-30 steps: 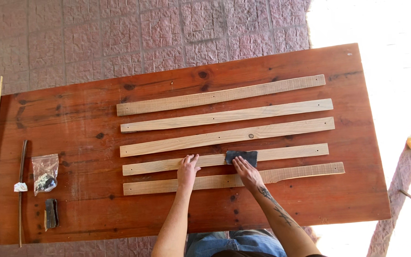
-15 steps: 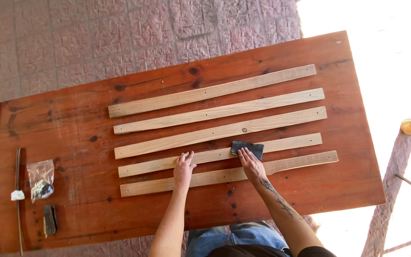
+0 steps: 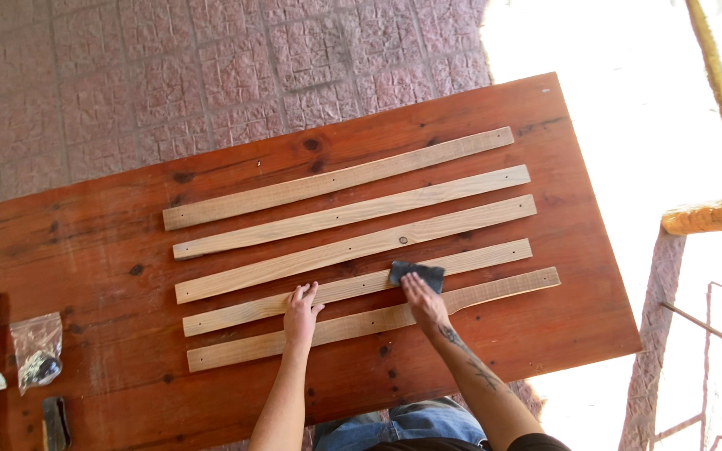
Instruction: The person sands several long wooden planks laid out on a wooden table using a sanding block. They move the sanding block back and forth along the length of each plank, then flip and reposition the planks to continue sanding.
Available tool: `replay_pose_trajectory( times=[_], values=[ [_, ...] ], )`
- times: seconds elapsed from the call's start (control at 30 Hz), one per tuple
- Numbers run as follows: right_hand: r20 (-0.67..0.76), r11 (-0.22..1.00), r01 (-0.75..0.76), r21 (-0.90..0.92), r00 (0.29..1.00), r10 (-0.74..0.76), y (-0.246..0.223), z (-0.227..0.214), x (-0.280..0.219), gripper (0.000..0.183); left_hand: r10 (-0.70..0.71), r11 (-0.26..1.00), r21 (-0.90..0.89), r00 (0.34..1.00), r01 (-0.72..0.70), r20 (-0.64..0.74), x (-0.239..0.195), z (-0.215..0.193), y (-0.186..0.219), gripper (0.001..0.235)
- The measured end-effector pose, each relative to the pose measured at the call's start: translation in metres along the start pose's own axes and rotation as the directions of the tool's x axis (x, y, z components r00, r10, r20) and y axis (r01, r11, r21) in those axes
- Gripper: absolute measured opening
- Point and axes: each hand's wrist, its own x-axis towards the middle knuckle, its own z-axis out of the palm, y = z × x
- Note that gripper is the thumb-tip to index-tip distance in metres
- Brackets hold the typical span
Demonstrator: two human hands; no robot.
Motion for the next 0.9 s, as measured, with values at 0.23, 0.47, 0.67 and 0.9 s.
replay_pose_trajectory(
  times=[0.23, 0.47, 0.67, 0.9],
  values=[
    [-0.011, 1.000, 0.000, 0.019, 1.000, 0.000, 0.006, -0.004, 0.009, 0.044, 0.002, 0.999, 0.048, 1.000, -0.003, 0.014, 0.000, -0.002, -0.002, 0.065],
    [-0.034, 0.998, 0.008, 0.062, 0.999, -0.006, 0.013, -0.006, -0.003, 0.041, 0.031, 0.997, 0.068, 0.999, -0.029, -0.026, -0.001, 0.002, -0.005, 0.066],
    [-0.021, 0.998, -0.059, 0.010, 0.998, 0.059, 0.031, -0.001, 0.005, 0.044, 0.016, 1.000, -0.022, 0.999, -0.017, -0.042, -0.001, -0.003, -0.002, 0.067],
    [0.017, 1.000, -0.018, 0.012, 1.000, 0.018, 0.032, 0.001, -0.013, 0.047, 0.020, 1.000, -0.003, 0.999, -0.020, -0.051, 0.003, 0.006, -0.008, 0.067]
  ],
)
